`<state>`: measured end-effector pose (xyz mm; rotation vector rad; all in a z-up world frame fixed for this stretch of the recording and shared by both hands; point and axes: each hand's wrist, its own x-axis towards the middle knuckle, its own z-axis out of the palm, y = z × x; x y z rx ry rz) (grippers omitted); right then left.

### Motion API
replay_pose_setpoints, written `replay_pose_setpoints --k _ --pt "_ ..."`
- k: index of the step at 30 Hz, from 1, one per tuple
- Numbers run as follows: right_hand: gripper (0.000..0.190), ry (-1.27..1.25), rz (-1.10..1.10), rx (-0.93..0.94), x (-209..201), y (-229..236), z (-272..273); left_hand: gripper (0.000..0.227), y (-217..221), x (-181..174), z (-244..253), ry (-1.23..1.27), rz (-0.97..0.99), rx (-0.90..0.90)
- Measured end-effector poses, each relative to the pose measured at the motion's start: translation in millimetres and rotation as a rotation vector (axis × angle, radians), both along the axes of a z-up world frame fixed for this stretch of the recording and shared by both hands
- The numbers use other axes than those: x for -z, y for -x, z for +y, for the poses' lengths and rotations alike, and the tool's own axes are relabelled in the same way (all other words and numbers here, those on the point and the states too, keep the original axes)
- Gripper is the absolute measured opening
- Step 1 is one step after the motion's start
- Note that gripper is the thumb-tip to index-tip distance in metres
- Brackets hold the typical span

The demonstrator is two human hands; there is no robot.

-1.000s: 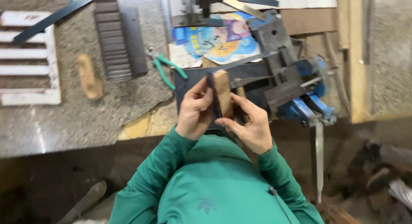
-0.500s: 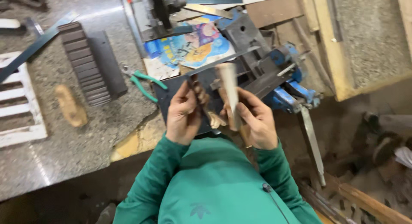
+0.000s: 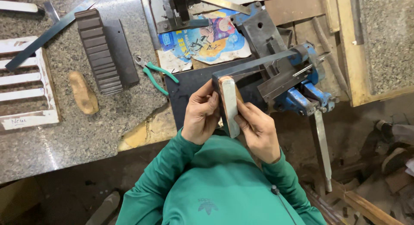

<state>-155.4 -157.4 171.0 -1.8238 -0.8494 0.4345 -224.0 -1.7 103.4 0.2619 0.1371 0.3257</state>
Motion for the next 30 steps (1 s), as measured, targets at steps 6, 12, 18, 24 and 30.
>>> replay_pose_setpoints --k 6,12,18,24,30 --pt "0.040 0.011 -0.146 0.023 -3.5 14.2 2.8 0.040 15.2 -29.8 0.0 -0.257 0.071 -0.062" --pt "0.039 -0.006 -0.126 0.043 1.7 19.5 3.4 0.045 16.3 -50.5 -1.6 -0.697 0.096 -0.068" --pt "0.045 0.010 -0.140 0.020 7.4 19.2 1.7 0.043 13.5 -55.0 -2.2 -0.654 0.139 -0.023" --pt "0.043 -0.014 -0.121 0.124 17.2 23.7 12.8 0.040 5.2 -47.0 -0.9 -0.678 0.192 -0.062" --pt "0.044 0.066 -0.130 0.105 13.0 26.5 12.1 0.043 -1.4 -36.7 0.5 -0.390 0.239 -0.053"
